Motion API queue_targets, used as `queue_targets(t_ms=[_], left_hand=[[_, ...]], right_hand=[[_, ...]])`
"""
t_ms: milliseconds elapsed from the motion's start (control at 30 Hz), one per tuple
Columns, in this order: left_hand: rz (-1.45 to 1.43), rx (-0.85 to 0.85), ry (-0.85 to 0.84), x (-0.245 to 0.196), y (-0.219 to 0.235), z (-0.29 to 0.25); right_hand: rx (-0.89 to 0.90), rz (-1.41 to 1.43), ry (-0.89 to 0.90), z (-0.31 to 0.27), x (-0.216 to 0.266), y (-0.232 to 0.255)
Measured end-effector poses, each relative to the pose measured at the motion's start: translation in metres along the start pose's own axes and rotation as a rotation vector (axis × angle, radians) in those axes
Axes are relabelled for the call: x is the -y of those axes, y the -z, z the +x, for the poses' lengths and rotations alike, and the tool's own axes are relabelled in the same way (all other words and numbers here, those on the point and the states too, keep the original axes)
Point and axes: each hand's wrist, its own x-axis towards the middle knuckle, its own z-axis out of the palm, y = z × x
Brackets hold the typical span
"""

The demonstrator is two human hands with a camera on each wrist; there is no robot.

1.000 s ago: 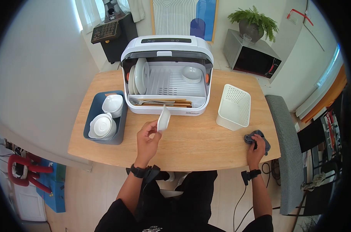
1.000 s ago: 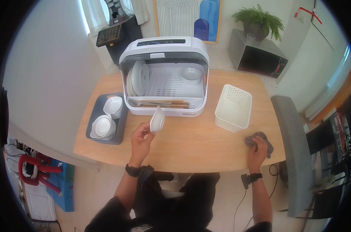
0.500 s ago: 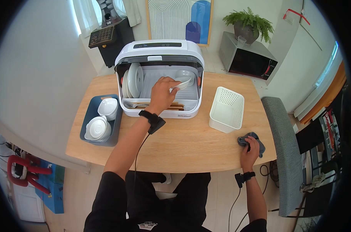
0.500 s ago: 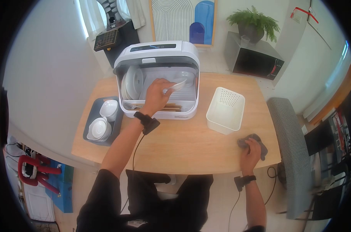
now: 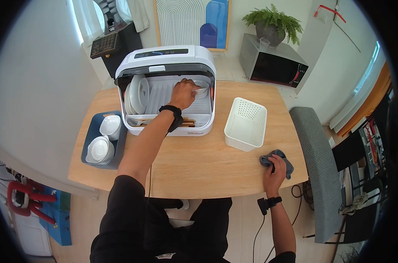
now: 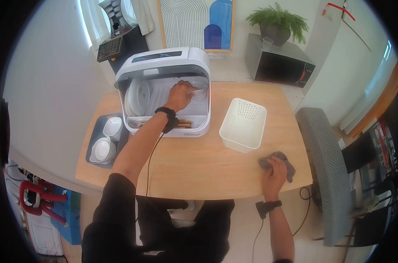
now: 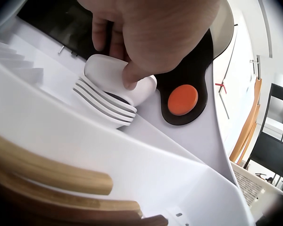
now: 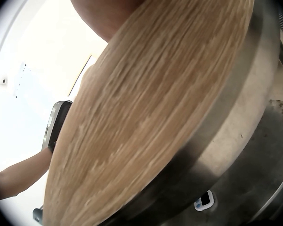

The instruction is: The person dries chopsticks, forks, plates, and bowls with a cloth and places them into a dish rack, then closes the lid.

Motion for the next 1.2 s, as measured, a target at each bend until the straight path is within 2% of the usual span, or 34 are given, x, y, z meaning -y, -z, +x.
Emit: queue_targets(t_ms=[133, 300, 333, 400, 633, 733, 800, 933, 1000, 1200], left_hand=[[0.019, 0.011, -0.009, 0.001, -0.004, 0.004], [0.112, 0.139, 0.02, 0.003, -0.008, 0.004], [0.113, 0.141, 0.023, 0.007, -0.012, 0.003], [0.085, 0.039, -0.061, 0.011, -0.017, 0.001], [0.077, 0.102, -0.021, 0.012, -0.02, 0.001], [0.057, 0.179, 0.056, 0.008, -0.016, 0.004], [0.086, 0.076, 0.119, 0.005, -0.017, 0.006], [0.191, -0.022, 0.241, 0.002, -0.027, 0.011], [0.114, 0.158, 0.412, 0.003, -0.03, 0.018], [0.146, 0.199, 0.501, 0.003, -0.04, 0.027]], right_hand=[[0.017, 0.011, 0.005, 0.0, -0.001, 0.0], [0.007, 0.009, -0.002, 0.0, -0.001, -0.001], [0.01, 0.011, -0.002, 0.0, -0.001, -0.001], [0.009, 0.005, 0.004, 0.001, 0.0, 0.0], [0.024, -0.008, -0.001, 0.0, 0.0, 0.0], [0.016, 0.002, 0.003, 0.001, -0.001, 0.0], [0.017, -0.017, 0.005, 0.001, -0.001, -0.001], [0.014, -0.023, 0.003, 0.0, 0.001, 0.0], [0.006, -0.004, 0.002, 0.0, -0.001, -0.001], [-0.003, -0.02, 0.012, 0.0, 0.0, -0.001]])
